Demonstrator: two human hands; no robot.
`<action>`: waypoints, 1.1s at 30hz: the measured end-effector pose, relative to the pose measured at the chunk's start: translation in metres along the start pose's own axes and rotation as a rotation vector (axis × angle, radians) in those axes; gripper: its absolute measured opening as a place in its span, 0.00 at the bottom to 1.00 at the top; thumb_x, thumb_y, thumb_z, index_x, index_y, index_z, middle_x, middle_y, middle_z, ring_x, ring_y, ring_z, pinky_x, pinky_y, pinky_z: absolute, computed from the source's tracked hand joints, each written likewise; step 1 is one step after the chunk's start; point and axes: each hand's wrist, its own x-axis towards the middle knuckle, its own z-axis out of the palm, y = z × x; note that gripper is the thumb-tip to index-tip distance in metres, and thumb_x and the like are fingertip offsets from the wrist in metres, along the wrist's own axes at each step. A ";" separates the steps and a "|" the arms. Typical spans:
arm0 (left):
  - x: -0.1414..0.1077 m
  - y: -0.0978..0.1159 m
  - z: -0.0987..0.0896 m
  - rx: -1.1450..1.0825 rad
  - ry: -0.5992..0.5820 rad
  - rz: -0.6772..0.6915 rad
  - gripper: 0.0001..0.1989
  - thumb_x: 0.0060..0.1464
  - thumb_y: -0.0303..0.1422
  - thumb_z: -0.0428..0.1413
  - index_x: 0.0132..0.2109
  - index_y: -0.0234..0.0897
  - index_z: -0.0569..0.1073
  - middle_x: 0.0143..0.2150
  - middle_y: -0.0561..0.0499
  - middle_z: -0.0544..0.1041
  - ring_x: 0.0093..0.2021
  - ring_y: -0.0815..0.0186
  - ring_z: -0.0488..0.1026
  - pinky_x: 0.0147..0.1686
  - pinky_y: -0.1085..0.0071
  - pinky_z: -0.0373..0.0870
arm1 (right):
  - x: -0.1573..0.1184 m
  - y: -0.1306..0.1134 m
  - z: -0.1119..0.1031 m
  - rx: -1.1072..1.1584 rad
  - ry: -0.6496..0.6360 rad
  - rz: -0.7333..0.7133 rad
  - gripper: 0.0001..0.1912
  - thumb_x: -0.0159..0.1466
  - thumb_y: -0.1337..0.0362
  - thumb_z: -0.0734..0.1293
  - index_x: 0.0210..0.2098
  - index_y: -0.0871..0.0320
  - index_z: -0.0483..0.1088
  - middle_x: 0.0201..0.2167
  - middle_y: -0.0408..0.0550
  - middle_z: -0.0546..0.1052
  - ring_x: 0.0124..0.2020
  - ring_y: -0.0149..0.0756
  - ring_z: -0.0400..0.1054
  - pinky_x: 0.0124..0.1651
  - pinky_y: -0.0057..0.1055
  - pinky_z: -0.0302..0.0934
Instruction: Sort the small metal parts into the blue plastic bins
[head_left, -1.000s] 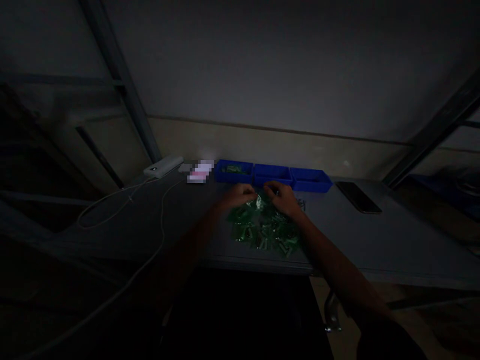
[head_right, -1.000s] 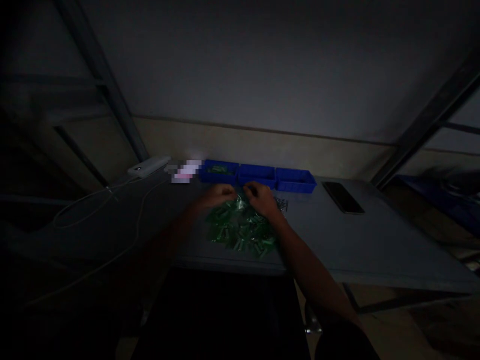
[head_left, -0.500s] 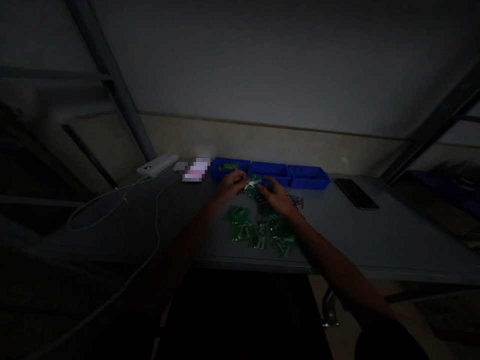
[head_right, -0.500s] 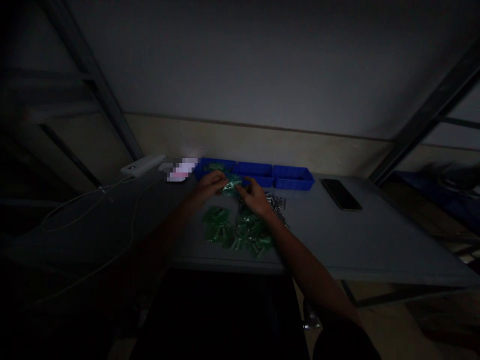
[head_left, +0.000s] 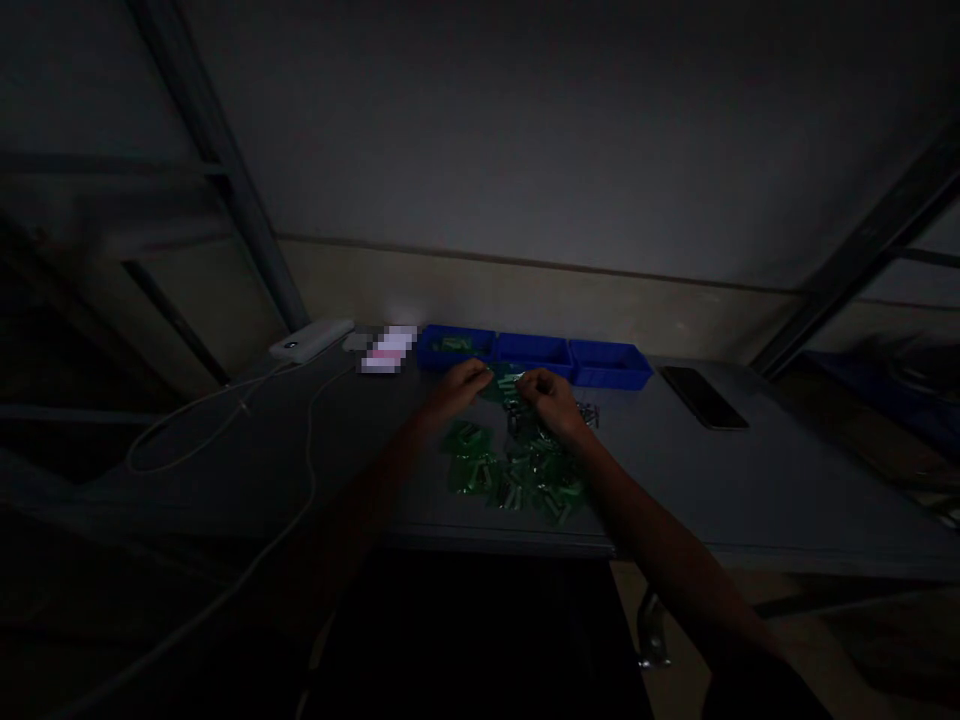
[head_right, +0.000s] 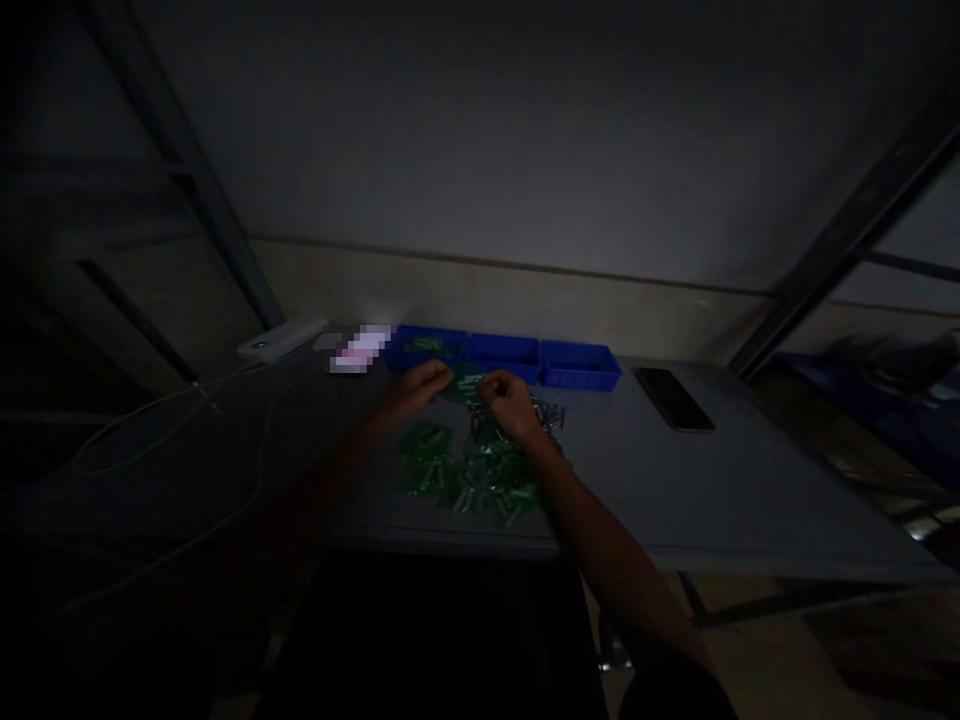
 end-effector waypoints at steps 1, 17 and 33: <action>0.001 -0.001 0.000 0.015 -0.005 0.007 0.09 0.50 0.38 0.52 0.30 0.37 0.65 0.25 0.56 0.64 0.26 0.70 0.64 0.23 0.76 0.61 | 0.000 0.000 0.000 -0.001 0.007 0.003 0.12 0.48 0.54 0.65 0.24 0.57 0.66 0.18 0.38 0.63 0.22 0.28 0.56 0.27 0.27 0.51; 0.005 -0.012 0.001 0.092 -0.043 0.236 0.06 0.50 0.31 0.55 0.37 0.35 0.73 0.35 0.52 0.75 0.37 0.66 0.72 0.41 0.70 0.66 | -0.002 0.002 -0.003 0.000 0.013 -0.001 0.12 0.48 0.56 0.66 0.26 0.57 0.66 0.19 0.38 0.64 0.23 0.28 0.57 0.29 0.28 0.52; -0.002 -0.011 0.006 0.398 -0.023 0.481 0.12 0.47 0.27 0.57 0.41 0.40 0.74 0.46 0.47 0.66 0.51 0.59 0.65 0.53 0.59 0.63 | 0.002 0.003 0.003 0.290 0.075 0.165 0.16 0.45 0.59 0.67 0.34 0.56 0.68 0.26 0.40 0.72 0.26 0.31 0.66 0.34 0.30 0.61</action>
